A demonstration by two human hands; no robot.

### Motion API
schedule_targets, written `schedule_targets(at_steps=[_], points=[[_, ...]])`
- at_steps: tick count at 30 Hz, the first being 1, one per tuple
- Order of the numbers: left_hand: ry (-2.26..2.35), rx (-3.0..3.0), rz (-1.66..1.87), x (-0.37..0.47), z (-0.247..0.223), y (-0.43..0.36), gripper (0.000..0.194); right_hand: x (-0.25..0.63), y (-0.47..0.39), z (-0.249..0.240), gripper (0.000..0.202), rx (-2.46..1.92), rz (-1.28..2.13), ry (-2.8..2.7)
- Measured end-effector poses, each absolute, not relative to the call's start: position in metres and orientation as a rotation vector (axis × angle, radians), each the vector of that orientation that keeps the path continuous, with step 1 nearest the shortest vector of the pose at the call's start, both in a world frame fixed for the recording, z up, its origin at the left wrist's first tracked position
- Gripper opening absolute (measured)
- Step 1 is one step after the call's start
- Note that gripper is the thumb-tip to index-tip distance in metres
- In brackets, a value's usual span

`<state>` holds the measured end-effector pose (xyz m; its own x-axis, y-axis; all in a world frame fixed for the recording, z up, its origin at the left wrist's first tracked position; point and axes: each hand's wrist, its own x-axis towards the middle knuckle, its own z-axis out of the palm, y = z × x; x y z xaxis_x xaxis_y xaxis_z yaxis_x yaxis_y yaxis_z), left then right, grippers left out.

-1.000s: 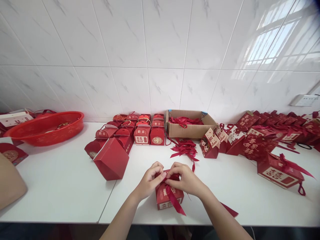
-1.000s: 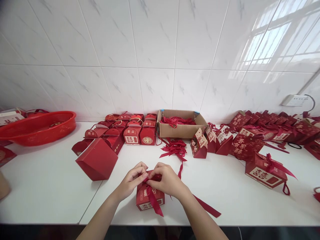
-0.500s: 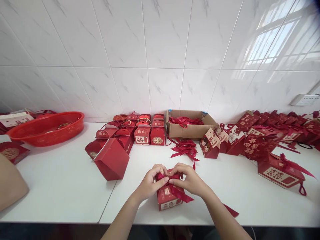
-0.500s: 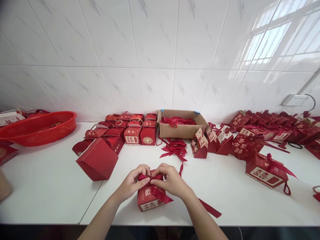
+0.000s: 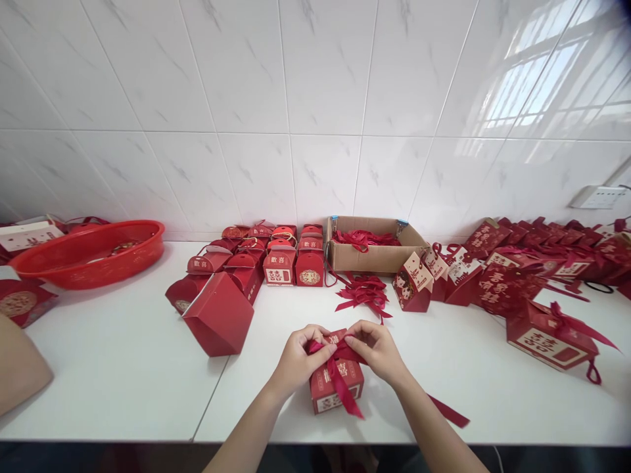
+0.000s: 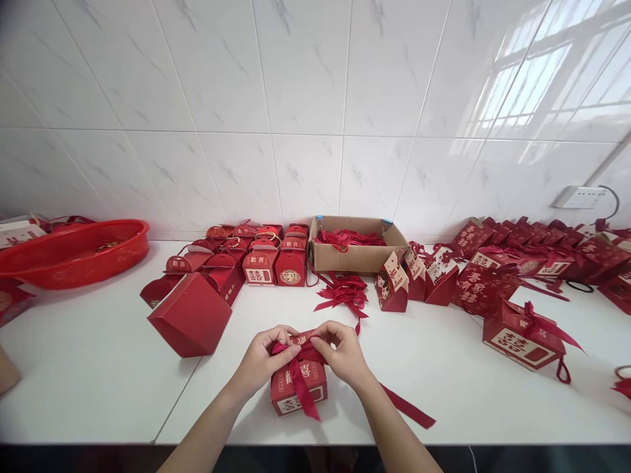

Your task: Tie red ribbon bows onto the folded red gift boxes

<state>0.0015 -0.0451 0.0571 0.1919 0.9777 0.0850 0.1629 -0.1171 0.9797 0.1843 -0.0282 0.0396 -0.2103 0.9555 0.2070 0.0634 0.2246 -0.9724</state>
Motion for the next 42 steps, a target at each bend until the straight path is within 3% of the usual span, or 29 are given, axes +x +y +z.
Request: schedule_targets(at_steps=[15, 26, 42], points=[[1.138, 1.605, 1.021, 0.005, 0.055, -0.046, 0.035, 0.185, -0.024, 0.027, 0.021, -1.045, 1.118, -1.364], [0.976, 1.578, 1.014, 0.000, 0.054, -0.047, 0.015, 0.204, -0.023, 0.052, 0.022, -0.928, 1.394, -1.528], [1.099, 1.791, 1.083, 0.009, 0.044, -0.049, 0.029, 0.192, -0.019, 0.036, 0.012, -1.036, 1.197, -1.424]])
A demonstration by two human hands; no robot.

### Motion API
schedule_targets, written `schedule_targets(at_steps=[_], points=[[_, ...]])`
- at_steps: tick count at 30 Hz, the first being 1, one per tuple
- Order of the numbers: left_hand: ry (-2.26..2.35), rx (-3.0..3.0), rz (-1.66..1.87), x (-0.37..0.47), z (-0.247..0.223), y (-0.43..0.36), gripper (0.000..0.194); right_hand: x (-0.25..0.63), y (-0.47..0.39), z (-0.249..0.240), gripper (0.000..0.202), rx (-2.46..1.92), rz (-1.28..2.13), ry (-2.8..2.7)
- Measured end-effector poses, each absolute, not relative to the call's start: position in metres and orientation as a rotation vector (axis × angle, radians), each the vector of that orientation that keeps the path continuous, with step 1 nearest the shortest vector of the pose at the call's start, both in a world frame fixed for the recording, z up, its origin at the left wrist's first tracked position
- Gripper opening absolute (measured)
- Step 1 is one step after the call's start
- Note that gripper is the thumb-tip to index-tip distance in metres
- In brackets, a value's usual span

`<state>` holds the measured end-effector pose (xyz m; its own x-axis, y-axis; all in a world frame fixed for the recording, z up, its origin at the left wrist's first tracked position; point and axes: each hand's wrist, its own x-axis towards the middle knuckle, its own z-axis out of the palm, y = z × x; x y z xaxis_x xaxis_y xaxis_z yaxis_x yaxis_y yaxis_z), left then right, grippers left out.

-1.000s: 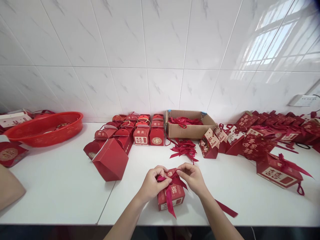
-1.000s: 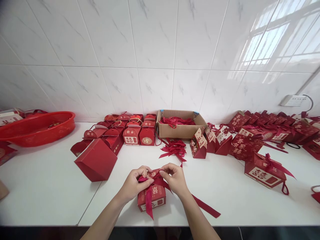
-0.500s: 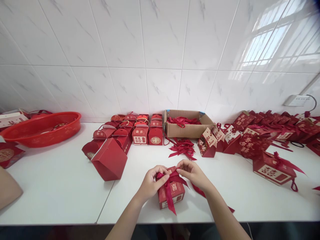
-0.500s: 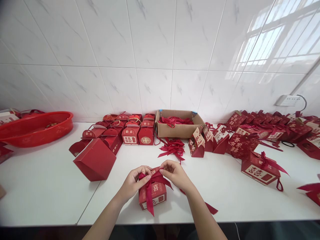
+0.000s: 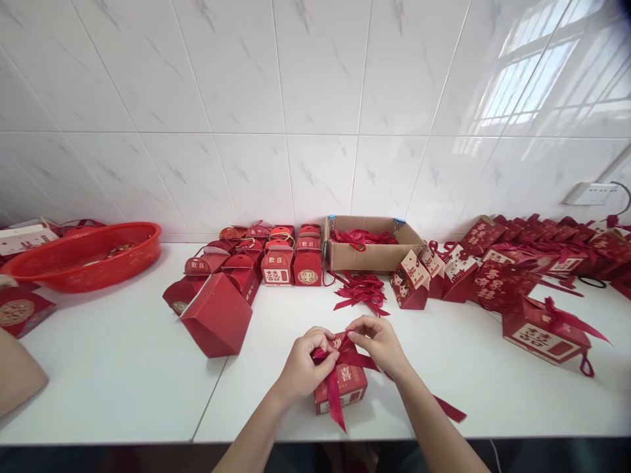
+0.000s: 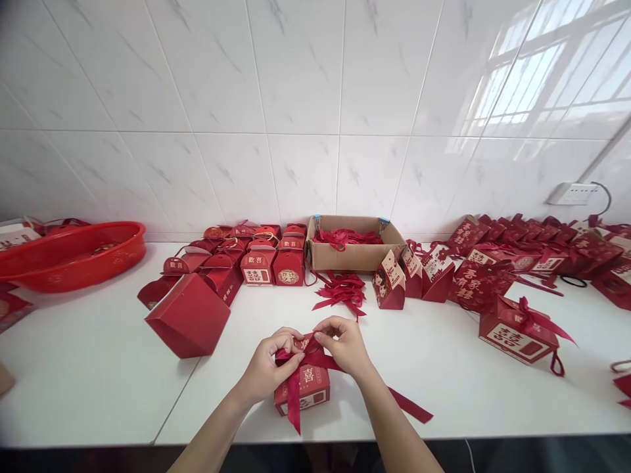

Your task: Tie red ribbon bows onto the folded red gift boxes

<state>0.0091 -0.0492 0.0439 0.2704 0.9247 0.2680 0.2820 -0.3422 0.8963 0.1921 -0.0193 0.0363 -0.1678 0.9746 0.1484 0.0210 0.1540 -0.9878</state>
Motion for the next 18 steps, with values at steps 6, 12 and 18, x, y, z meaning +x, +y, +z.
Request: schedule_targets(at_steps=[6, 12, 18], points=[[1.074, 1.757, 1.082, 0.007, 0.042, -0.046, 0.030, 0.196, -0.020, 0.039, 0.012, -1.038, 1.113, -1.470], [0.971, 1.762, 1.182, 0.004, 0.041, -0.044, 0.020, 0.213, -0.023, 0.043, 0.025, -0.936, 1.330, -1.572], [1.037, 1.609, 1.312, -0.008, 0.028, -0.053, 0.033, 0.235, -0.029, 0.023, 0.069, -0.803, 1.358, -1.656]])
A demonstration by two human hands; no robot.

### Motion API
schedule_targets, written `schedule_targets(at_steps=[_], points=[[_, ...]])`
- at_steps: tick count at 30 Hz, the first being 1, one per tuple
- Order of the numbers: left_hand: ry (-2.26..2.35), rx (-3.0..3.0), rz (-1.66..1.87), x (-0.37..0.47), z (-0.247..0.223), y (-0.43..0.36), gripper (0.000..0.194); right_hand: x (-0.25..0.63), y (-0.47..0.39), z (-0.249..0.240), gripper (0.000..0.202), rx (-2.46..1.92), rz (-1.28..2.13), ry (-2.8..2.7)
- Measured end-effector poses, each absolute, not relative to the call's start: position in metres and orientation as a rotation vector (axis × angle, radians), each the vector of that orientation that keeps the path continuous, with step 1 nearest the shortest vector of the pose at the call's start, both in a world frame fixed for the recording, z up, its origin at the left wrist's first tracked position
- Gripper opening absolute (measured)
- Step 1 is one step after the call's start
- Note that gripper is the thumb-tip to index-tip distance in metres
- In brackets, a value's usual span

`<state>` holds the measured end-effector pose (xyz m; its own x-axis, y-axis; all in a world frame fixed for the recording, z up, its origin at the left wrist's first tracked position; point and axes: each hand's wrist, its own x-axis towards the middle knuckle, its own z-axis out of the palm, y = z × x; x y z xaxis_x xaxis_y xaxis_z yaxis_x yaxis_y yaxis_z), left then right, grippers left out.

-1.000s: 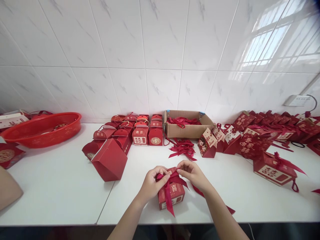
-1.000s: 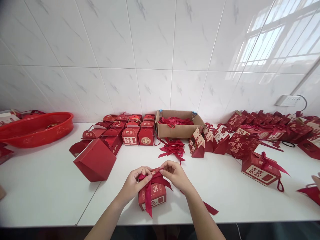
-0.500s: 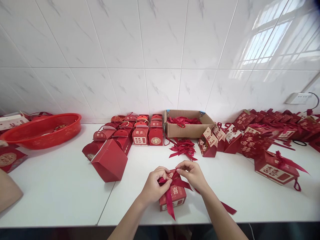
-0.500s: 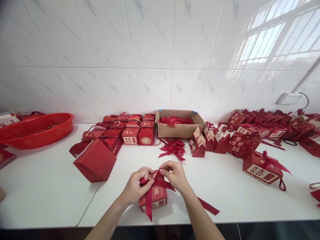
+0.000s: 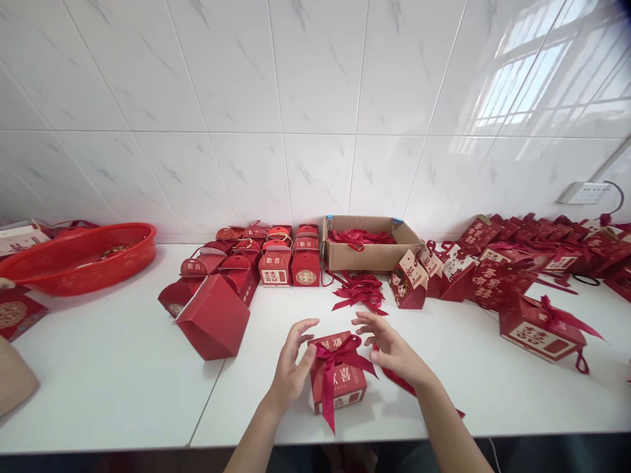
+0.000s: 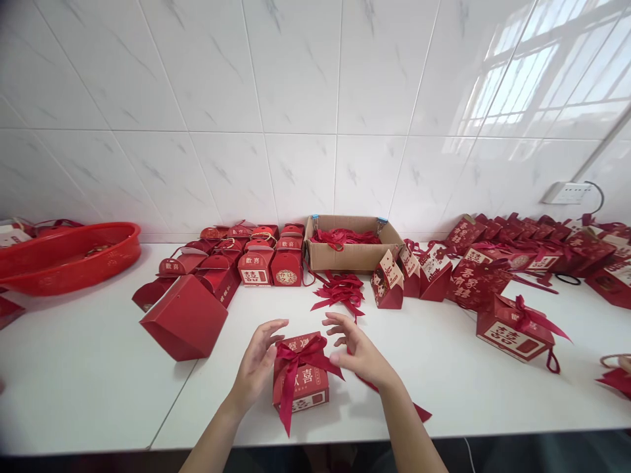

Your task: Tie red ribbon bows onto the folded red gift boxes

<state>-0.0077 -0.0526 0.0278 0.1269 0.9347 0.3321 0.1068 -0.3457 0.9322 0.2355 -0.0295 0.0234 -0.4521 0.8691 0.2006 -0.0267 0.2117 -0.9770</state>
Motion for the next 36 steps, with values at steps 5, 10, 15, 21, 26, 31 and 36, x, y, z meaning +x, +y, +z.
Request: schedule_targets(at_steps=[5, 10, 15, 21, 26, 31, 36], points=[[1.242, 1.349, 1.257, -0.020, 0.005, -0.070, 0.038, 0.230, -0.041, 0.008, 0.129, -0.787, 1.491, -1.907], [1.324, 1.305, 1.151, -0.022, -0.016, -0.083, 0.037, 0.211, -0.053, 0.004, 0.130, -0.894, 1.502, -1.748], [1.342, 1.422, 1.088, -0.018, -0.016, -0.084, 0.037, 0.208, -0.060, 0.007, 0.128, -0.972, 1.350, -1.596], [1.439, 1.465, 1.066, -0.018, -0.015, -0.084, 0.037, 0.220, -0.060, 0.013, 0.116, -1.052, 1.048, -1.425], [1.461, 1.563, 1.040, -0.018, -0.012, -0.086, 0.030, 0.269, -0.047, 0.007, 0.114, -1.294, 0.679, -1.166], [1.479, 1.619, 1.050, -0.019, -0.013, -0.084, 0.028, 0.317, -0.046, -0.006, 0.121, -1.779, 0.156, -0.868], [1.464, 1.671, 1.004, -0.019, -0.014, -0.081, 0.024, 0.330, -0.078, -0.036, 0.087, -1.877, 0.213, -0.964]])
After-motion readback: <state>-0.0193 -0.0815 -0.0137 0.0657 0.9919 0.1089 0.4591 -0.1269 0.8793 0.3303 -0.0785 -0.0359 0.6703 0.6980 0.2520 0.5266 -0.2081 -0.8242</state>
